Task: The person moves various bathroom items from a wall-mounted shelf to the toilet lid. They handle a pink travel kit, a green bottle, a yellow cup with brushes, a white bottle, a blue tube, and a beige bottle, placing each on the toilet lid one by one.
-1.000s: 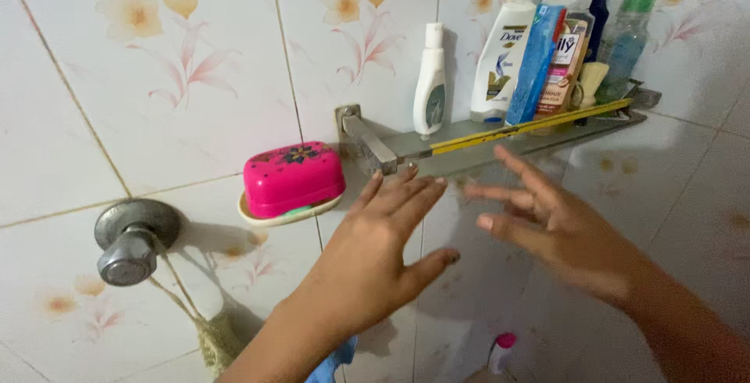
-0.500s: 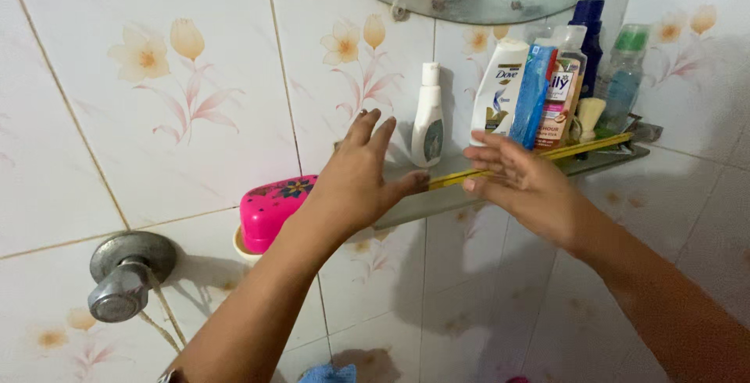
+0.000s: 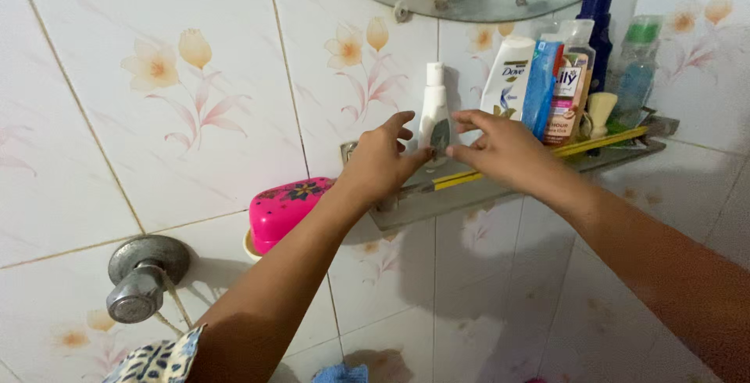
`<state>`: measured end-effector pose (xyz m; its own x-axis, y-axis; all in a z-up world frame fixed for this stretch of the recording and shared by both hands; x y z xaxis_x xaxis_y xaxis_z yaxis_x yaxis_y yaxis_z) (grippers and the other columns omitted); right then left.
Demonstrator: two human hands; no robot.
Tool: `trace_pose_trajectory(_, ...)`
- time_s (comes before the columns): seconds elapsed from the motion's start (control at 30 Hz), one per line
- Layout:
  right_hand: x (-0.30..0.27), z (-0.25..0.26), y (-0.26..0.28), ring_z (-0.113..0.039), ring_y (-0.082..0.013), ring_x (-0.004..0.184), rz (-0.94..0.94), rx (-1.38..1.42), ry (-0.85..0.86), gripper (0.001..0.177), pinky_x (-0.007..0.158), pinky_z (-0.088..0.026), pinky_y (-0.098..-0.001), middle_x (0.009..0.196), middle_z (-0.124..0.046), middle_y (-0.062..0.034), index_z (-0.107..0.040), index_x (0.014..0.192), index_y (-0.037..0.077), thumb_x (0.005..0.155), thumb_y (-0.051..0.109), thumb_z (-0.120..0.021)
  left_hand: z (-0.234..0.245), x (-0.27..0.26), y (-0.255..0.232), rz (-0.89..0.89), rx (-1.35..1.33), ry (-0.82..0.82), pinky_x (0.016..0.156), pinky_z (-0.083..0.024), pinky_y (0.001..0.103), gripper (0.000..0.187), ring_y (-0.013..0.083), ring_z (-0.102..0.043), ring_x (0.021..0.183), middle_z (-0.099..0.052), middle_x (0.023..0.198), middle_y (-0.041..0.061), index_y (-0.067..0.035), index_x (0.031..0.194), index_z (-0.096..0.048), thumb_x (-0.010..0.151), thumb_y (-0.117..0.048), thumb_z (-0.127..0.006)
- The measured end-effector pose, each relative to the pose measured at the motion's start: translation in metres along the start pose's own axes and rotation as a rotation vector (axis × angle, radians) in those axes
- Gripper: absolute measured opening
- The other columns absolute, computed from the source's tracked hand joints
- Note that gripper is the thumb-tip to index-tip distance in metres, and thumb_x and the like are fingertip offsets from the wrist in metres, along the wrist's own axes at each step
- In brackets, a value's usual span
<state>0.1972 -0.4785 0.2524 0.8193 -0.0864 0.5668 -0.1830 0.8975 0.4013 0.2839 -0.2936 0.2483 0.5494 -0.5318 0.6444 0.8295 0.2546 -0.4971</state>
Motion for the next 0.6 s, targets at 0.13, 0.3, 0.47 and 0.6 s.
trace_pose_trajectory(0.13,0.013,-0.015,-0.008,-0.074,-0.0228,0.079,-0.04,-0.034,-0.015,0.073,0.071,-0.058,-0.0351,0.128,-0.07,-0.0105,-0.05,0.145,0.004,0.083,0.033,-0.076,-0.011,0.012,0.009,0.021,-0.016,0.015,0.084,-0.06,0.041,0.076,0.0322,-0.075,0.098,-0.072,0.119,0.021,-0.005,0.142,-0.053,0.078,-0.034,-0.083)
trace_pose_trajectory(0.3,0.018,-0.02,-0.017,-0.073,-0.0271,0.071,-0.072,-0.051,-0.01,0.075,0.067,-0.057,-0.0388,0.125,-0.073,-0.0082,-0.047,0.148,0.005,0.083,0.031,-0.075,-0.018,0.02,0.017,-0.007,-0.082,0.013,0.084,-0.061,0.039,0.076,0.0305,-0.077,0.099,-0.073,0.118,0.021,-0.002,0.141,-0.053,0.077,-0.032,-0.082)
trace_pose_trajectory(0.47,0.03,-0.025,-0.024,-0.073,-0.0276,0.089,-0.075,-0.188,0.005,0.075,0.081,-0.057,-0.0392,0.124,-0.072,-0.0089,-0.048,0.148,0.006,0.083,0.032,-0.076,-0.025,0.031,0.031,0.024,0.008,0.059,0.091,-0.058,0.04,0.082,0.0337,-0.072,0.107,-0.07,0.121,0.023,-0.001,0.141,-0.052,0.072,-0.031,-0.086)
trace_pose_trajectory(0.6,0.032,-0.04,-0.021,-0.069,-0.0292,0.108,-0.039,-0.24,-0.031,0.073,0.093,-0.054,-0.0408,0.121,-0.075,-0.0093,-0.053,0.147,0.011,0.079,0.025,-0.075,-0.034,0.042,0.038,0.017,0.019,0.124,0.096,-0.054,0.04,0.086,0.0361,-0.068,0.114,-0.068,0.124,0.025,-0.002,0.142,-0.05,0.07,-0.03,-0.086)
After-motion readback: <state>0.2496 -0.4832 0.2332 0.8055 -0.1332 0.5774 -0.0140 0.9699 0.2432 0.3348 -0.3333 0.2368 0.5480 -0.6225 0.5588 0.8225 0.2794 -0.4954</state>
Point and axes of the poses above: each hand's wrist, its own x-axis towards the middle knuckle, its own z-axis out of the back of the hand, y = z × x, the point moved 4 cm from there along x, towards the middle knuckle
